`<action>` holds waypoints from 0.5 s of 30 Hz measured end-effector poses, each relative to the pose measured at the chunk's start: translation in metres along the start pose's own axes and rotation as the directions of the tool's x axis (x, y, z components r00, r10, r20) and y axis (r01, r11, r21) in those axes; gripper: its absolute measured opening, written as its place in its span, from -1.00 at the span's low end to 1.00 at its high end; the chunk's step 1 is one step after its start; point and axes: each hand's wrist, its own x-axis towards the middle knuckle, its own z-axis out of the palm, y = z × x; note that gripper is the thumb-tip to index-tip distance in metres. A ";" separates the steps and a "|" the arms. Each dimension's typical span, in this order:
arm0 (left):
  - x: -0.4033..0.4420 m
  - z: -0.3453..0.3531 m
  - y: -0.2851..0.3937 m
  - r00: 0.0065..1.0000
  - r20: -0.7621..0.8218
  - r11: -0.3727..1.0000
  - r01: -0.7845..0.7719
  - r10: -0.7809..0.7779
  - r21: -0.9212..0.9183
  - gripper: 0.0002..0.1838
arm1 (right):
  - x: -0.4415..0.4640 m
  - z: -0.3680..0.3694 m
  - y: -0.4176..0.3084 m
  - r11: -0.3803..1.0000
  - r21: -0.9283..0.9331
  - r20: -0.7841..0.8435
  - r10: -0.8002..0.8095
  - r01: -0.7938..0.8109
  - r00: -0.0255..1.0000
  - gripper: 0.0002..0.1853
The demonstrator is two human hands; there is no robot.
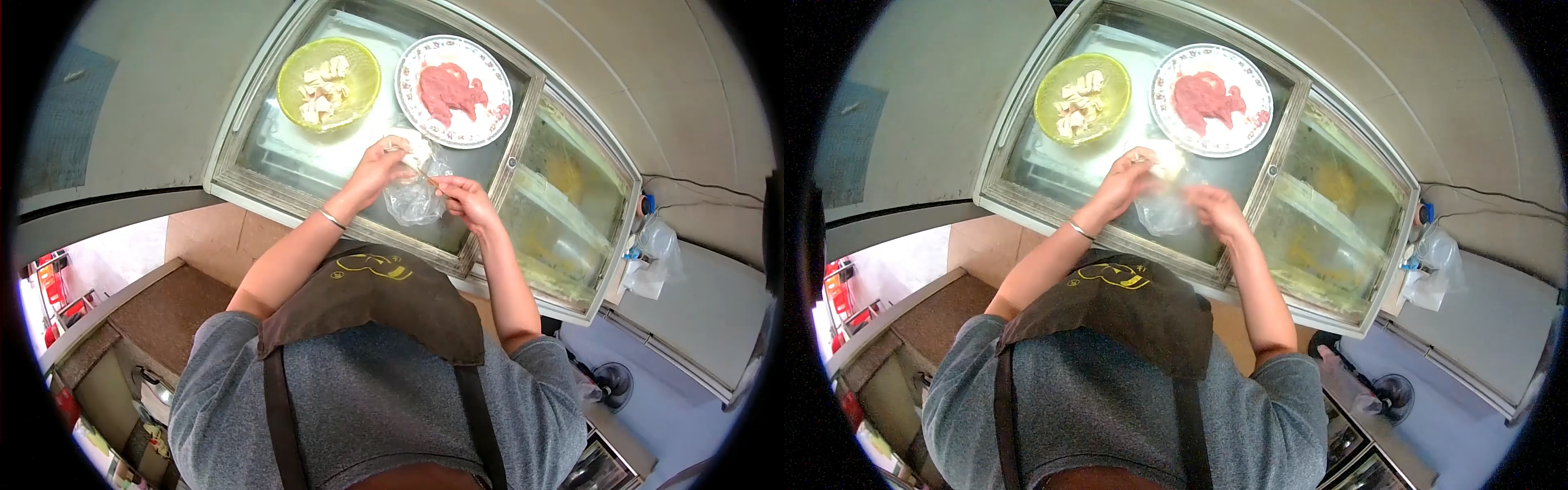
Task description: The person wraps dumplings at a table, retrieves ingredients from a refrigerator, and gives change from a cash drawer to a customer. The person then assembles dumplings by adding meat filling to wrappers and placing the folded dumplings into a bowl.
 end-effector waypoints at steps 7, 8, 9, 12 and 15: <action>0.005 -0.015 0.013 0.931 0.143 0.513 -0.307 0.334 0.802 -0.84 | -0.002 -0.003 -0.016 0.965 -0.244 -0.044 -0.107 0.093 0.993 -0.76; 0.005 -0.016 0.019 0.882 0.168 0.214 -0.285 0.439 0.934 -0.79 | 0.001 -0.008 -0.017 0.965 -0.244 -0.045 -0.108 0.094 0.993 -0.76; 0.008 -0.019 0.019 0.843 0.128 0.206 -0.270 0.522 0.940 -0.78 | 0.007 -0.017 -0.017 0.967 -0.210 -0.062 -0.160 0.144 0.985 -0.76; 0.006 -0.014 0.033 0.845 -0.006 0.363 -0.222 0.535 0.905 -0.75 | 0.035 -0.043 -0.021 0.925 -0.288 -0.175 -0.305 0.247 0.936 -0.79; 0.001 -0.005 0.047 0.890 -0.039 0.464 -0.199 0.455 0.863 -0.72 | 0.056 -0.071 -0.015 0.572 -0.698 -0.223 -0.745 0.430 0.628 -0.81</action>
